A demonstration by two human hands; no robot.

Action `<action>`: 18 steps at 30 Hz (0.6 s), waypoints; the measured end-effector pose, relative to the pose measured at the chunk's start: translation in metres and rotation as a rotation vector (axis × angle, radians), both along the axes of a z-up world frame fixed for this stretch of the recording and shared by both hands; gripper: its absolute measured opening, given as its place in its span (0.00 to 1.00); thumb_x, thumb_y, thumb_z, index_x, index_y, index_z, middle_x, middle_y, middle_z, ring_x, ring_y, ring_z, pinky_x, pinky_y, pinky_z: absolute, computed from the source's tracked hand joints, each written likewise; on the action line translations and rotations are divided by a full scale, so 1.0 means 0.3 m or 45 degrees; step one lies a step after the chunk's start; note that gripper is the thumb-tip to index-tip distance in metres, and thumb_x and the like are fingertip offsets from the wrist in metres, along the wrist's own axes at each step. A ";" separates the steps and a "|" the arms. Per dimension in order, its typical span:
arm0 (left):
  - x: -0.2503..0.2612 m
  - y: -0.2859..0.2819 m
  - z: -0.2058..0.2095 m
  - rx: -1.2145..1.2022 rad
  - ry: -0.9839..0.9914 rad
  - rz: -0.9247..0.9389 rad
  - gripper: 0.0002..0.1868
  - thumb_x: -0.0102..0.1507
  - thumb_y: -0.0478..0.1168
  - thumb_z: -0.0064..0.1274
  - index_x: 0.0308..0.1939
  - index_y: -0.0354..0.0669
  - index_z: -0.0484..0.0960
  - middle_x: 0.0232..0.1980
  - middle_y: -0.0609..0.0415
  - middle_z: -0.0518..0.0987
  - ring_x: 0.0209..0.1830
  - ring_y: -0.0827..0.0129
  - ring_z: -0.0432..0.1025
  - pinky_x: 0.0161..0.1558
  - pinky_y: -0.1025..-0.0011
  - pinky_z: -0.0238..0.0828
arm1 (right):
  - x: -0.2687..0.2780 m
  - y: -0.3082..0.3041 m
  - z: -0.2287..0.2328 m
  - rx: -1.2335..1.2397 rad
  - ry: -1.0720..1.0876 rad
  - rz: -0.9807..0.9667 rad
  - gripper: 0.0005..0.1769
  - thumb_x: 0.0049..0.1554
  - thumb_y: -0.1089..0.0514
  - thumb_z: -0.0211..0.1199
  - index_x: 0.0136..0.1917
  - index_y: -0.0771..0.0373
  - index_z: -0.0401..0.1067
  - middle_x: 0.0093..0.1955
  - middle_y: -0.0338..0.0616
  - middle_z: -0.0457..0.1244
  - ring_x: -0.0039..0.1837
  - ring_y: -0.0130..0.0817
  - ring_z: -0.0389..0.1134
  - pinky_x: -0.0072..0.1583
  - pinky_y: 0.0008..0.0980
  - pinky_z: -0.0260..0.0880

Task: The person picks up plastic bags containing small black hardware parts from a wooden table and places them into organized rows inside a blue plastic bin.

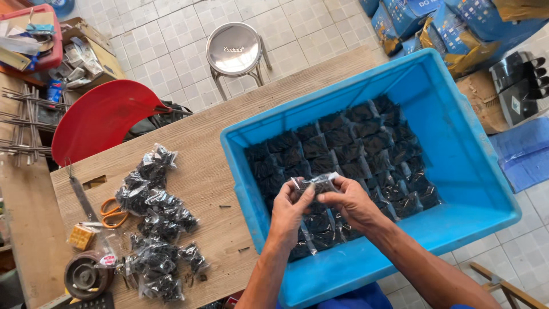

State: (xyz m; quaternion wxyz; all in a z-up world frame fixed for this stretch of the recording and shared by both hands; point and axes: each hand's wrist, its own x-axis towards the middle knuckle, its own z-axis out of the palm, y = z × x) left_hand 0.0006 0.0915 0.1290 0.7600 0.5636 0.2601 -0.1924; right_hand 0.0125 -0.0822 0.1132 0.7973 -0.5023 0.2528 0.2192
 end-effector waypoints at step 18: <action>-0.072 -0.049 -0.088 0.046 0.269 0.206 0.32 0.71 0.66 0.50 0.64 0.45 0.79 0.56 0.50 0.80 0.51 0.65 0.80 0.42 0.72 0.75 | 0.108 -0.220 0.107 0.096 -0.142 0.553 0.51 0.40 0.78 0.76 0.77 0.70 0.66 0.52 0.58 0.75 0.49 0.40 0.78 0.46 0.42 0.83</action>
